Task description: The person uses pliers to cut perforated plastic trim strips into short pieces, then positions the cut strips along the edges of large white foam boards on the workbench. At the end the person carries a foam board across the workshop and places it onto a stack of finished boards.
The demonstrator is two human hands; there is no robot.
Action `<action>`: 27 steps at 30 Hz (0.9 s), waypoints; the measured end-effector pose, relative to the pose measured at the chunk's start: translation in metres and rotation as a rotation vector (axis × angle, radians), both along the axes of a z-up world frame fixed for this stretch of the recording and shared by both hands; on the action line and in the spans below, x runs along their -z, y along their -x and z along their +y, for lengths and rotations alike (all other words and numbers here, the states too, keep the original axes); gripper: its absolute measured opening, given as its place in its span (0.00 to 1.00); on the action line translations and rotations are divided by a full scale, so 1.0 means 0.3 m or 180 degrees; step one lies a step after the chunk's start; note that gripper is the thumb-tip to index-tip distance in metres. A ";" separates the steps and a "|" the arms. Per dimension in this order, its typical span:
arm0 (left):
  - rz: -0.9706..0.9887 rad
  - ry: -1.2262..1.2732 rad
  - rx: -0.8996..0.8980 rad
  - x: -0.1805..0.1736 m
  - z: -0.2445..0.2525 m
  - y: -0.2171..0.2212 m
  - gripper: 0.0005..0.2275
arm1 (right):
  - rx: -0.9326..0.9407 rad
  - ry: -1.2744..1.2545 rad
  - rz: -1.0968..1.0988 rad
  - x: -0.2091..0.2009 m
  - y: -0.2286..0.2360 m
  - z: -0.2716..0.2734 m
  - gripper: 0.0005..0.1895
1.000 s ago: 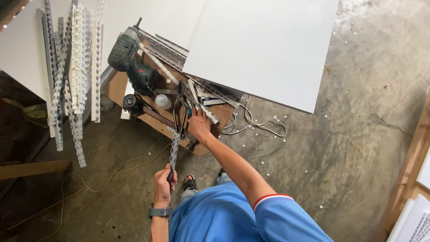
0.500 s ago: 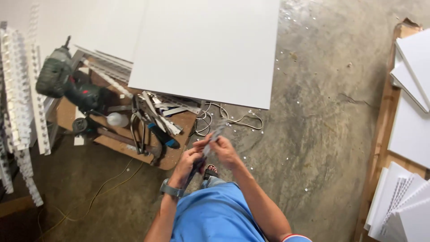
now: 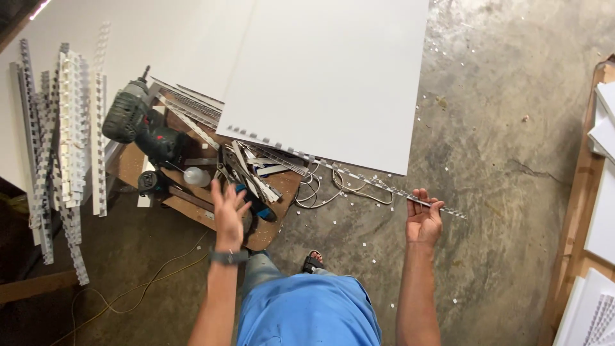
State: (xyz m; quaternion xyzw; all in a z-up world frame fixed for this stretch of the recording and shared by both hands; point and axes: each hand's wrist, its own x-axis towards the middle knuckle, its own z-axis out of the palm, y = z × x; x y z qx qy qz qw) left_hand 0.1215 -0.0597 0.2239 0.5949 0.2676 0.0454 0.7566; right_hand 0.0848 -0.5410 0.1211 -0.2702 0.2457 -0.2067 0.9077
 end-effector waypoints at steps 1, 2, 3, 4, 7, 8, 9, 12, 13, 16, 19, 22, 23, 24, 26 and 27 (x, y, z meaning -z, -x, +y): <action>-0.0022 0.0009 -0.0033 0.015 0.016 -0.056 0.32 | -0.0033 0.0009 -0.0022 0.014 -0.012 0.019 0.13; -0.0087 0.0508 0.0112 0.030 0.034 -0.114 0.33 | -0.0034 -0.0037 -0.0133 0.029 -0.025 0.040 0.13; -0.0145 0.1002 0.0256 0.044 0.056 -0.167 0.34 | -0.0038 -0.0088 -0.0232 0.045 -0.033 0.064 0.12; -0.0161 0.1006 0.0222 0.057 0.066 -0.198 0.34 | -0.0074 -0.0084 -0.0242 0.051 -0.042 0.075 0.12; -0.0522 0.1494 0.0205 0.108 0.098 -0.289 0.35 | -0.0126 -0.0005 -0.0042 0.072 -0.072 0.113 0.13; -0.0605 0.1444 0.0136 0.135 0.104 -0.312 0.34 | -0.0120 0.0068 0.0009 0.077 -0.074 0.123 0.12; -0.0684 0.1398 0.0073 0.162 0.107 -0.338 0.34 | -0.0107 0.0145 0.0061 0.081 -0.076 0.131 0.12; -0.0722 0.1052 -0.0122 0.255 0.124 -0.385 0.33 | -0.0119 0.0212 0.0134 0.085 -0.092 0.152 0.12; -0.0717 0.1056 -0.0128 0.248 0.124 -0.395 0.33 | -0.0124 0.0216 0.0140 0.081 -0.095 0.163 0.12; -0.0588 0.0780 -0.0325 0.221 0.108 -0.429 0.32 | -0.0143 0.0347 0.0164 0.065 -0.105 0.180 0.11; -0.0401 0.0513 -0.0511 0.200 0.098 -0.455 0.31 | -0.0132 0.0357 0.0274 0.058 -0.108 0.193 0.11; -0.0404 0.0408 -0.0600 0.184 0.088 -0.467 0.28 | -0.0102 0.0377 0.0414 0.050 -0.109 0.195 0.13; -0.0463 0.0356 -0.0636 0.179 0.085 -0.472 0.26 | -0.0112 0.0383 0.0432 0.047 -0.112 0.198 0.13; -0.0522 0.0304 -0.0672 0.173 0.081 -0.477 0.25 | -0.0122 0.0390 0.0450 0.045 -0.114 0.201 0.14; -0.0543 0.0172 -0.0710 0.187 0.076 -0.481 0.25 | -0.0112 0.0397 0.0469 0.037 -0.114 0.201 0.14; -0.0573 0.0042 -0.0752 0.193 0.074 -0.487 0.24 | -0.0107 0.0404 0.0479 0.032 -0.117 0.202 0.13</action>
